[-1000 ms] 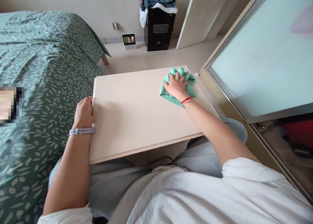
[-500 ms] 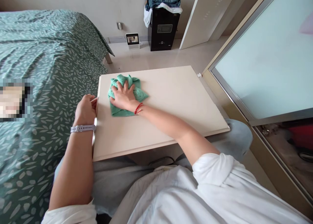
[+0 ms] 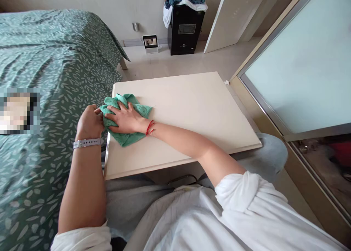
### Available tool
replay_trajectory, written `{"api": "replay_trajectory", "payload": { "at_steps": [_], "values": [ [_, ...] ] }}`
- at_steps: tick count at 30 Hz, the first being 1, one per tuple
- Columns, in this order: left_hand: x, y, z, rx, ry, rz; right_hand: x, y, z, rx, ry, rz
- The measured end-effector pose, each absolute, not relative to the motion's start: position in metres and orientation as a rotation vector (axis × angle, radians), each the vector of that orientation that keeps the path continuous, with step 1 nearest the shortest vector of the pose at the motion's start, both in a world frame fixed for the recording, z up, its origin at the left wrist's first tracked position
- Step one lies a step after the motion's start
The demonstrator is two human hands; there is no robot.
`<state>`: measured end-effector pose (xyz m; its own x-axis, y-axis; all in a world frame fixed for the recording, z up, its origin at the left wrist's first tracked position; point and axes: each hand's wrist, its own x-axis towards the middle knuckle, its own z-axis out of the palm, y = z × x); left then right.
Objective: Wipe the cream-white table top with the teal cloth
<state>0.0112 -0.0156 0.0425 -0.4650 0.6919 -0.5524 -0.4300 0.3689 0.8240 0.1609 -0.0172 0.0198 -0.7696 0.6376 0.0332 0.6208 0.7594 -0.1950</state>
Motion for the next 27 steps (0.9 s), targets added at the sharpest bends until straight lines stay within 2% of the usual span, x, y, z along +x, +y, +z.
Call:
{"api": "replay_trajectory", "payload": {
  "at_steps": [7, 14, 27],
  "values": [
    [0.045, -0.037, 0.077, 0.215, 1.720, 1.322, 0.205, 0.008, 0.001, -1.117, -2.735, 0.323],
    [0.038, -0.032, 0.064, 0.253, 1.729, 1.332, 0.309, 0.038, 0.003, -1.503, -2.545, 0.364],
    [0.043, -0.030, 0.065, 0.253, 1.734, 1.337, 0.480, 0.053, -0.005, -2.185, -2.067, 0.093]
  ]
}}
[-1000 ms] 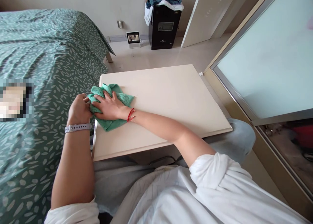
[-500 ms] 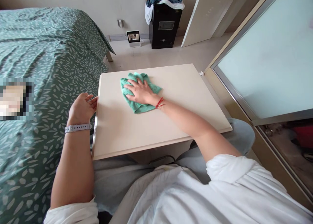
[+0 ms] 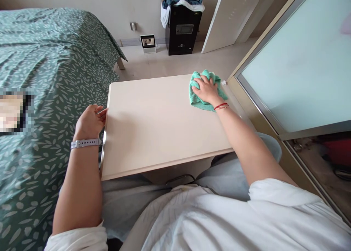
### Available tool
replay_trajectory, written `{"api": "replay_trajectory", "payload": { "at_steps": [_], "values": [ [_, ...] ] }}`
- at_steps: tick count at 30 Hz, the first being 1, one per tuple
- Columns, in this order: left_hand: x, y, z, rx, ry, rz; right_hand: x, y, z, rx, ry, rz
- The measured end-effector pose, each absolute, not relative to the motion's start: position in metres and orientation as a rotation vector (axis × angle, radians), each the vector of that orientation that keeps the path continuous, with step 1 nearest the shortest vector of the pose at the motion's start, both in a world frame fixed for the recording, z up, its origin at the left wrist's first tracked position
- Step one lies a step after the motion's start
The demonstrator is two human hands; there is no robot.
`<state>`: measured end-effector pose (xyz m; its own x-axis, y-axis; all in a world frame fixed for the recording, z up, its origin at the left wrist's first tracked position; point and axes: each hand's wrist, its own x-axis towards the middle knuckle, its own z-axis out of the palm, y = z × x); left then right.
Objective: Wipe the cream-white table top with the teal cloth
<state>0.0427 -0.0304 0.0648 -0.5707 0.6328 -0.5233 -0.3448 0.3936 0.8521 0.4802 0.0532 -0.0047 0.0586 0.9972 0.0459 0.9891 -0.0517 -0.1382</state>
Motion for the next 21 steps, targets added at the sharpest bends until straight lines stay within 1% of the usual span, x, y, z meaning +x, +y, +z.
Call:
{"api": "replay_trajectory", "payload": {
  "at_steps": [4, 8, 15, 21],
  "values": [
    [0.042, -0.029, 0.061, 0.254, 1.729, 1.353, 0.509, 0.039, -0.016, -2.359, -1.819, 0.035],
    [0.037, -0.025, 0.051, 0.258, 1.705, 1.365, 0.514, 0.026, -0.024, -2.423, -1.634, 0.010],
    [0.036, -0.020, 0.041, 0.261, 1.695, 1.407, 0.488, 0.013, -0.020, -2.460, -1.649, -0.025],
    [0.042, -0.024, 0.048, 0.261, 1.701, 1.382, 0.429, -0.002, -0.010, -2.283, -1.844, 0.077]
  ]
}}
